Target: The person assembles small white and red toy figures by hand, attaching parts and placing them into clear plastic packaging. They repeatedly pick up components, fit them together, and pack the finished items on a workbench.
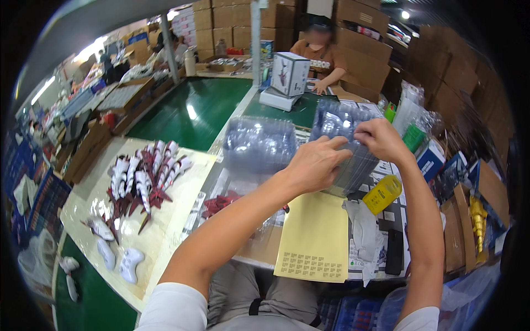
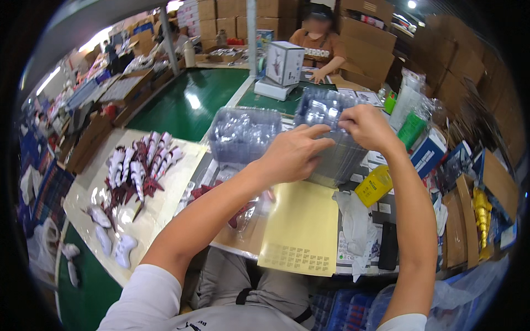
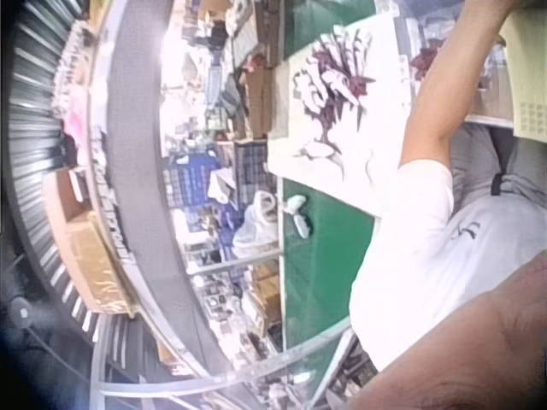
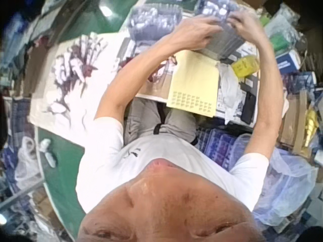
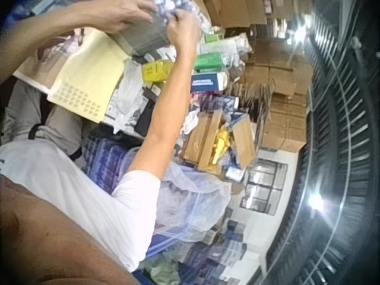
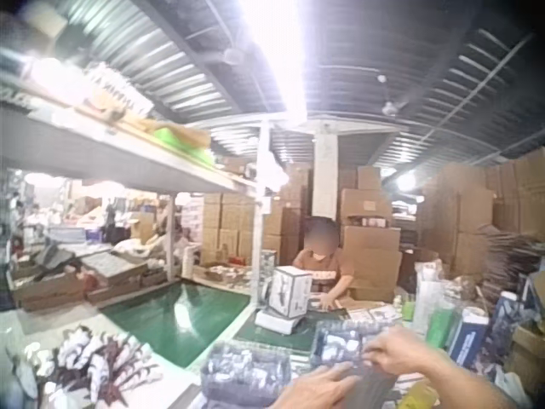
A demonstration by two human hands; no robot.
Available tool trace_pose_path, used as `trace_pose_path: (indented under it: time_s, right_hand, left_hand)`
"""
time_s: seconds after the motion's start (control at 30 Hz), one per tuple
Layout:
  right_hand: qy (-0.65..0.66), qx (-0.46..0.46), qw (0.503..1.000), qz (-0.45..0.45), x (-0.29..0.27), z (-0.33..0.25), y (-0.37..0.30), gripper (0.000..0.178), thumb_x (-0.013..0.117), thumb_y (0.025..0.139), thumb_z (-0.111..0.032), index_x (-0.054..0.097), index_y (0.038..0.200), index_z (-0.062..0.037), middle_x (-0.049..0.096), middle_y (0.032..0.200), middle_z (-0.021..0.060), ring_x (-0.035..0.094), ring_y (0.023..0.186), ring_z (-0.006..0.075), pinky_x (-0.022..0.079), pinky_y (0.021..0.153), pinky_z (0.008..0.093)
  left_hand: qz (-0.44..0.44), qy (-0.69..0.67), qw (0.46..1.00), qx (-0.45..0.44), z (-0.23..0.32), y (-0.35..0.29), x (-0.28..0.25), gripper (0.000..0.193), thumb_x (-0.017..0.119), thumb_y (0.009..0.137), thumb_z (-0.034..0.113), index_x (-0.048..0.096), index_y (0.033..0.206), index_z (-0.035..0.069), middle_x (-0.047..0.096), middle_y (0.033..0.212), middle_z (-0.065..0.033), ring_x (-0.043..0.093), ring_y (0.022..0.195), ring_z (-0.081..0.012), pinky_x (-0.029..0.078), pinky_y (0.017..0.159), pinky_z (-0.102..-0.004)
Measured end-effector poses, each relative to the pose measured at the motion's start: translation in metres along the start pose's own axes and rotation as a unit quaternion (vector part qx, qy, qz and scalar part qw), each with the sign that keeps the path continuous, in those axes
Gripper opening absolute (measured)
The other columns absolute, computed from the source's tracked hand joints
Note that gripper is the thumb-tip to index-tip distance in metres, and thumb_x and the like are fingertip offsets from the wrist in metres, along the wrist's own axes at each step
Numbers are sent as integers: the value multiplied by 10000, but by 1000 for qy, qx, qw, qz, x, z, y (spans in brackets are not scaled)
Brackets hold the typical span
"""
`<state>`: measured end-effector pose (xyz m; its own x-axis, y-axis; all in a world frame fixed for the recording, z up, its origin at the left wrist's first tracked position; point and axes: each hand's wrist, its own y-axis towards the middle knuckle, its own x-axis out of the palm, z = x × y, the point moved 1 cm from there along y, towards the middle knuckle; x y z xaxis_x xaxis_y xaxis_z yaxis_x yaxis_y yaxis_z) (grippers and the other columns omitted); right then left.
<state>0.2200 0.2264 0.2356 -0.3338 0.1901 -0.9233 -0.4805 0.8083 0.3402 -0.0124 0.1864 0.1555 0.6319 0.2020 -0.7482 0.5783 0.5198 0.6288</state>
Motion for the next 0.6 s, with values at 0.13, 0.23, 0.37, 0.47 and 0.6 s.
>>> trace_pose_path:
  time_s: [0.13,0.23,0.37,0.47,0.6]
  right_hand:
    - [114,64,963,236,-39,-34,1,171,634,1056,-160,756,1017,-47,707,846,20,670,792,167,519,708,344]
    - [317,65,893,312,-89,-69,-7,311,570,1138,-327,745,1071,-79,581,710,-84,446,530,4,351,474,187]
    - [468,41,874,123,-21,-118,-23,334,643,1094,-401,733,987,-98,559,684,-101,439,510,7,316,432,204]
    - [525,125,831,-133,75,-151,-24,397,684,1060,-462,739,1016,-72,560,660,-56,467,519,30,389,446,248]
    - [577,146,794,-125,152,-169,-10,486,671,1044,-525,725,1149,-54,669,822,-13,589,688,104,464,540,289]
  left_hand:
    - [50,-72,996,20,-7,-7,-10,433,748,894,154,725,1326,129,659,1429,-104,699,1176,-291,588,979,-401]
    - [73,-315,927,-188,-23,-34,-43,389,732,976,215,723,1352,118,718,1344,-107,727,1128,-230,612,933,-394]
    - [288,-616,684,-265,-29,-129,-117,611,478,1132,465,490,1533,5,715,1258,-211,742,1014,-260,631,794,-319]
    - [220,-541,765,-272,-1,-186,-133,632,648,1048,411,548,1505,-14,710,1274,-181,715,998,-186,588,760,-286]
    - [199,-325,801,-461,-12,-222,-138,580,779,950,328,670,1408,-11,735,1166,-77,617,928,-106,477,682,-259]
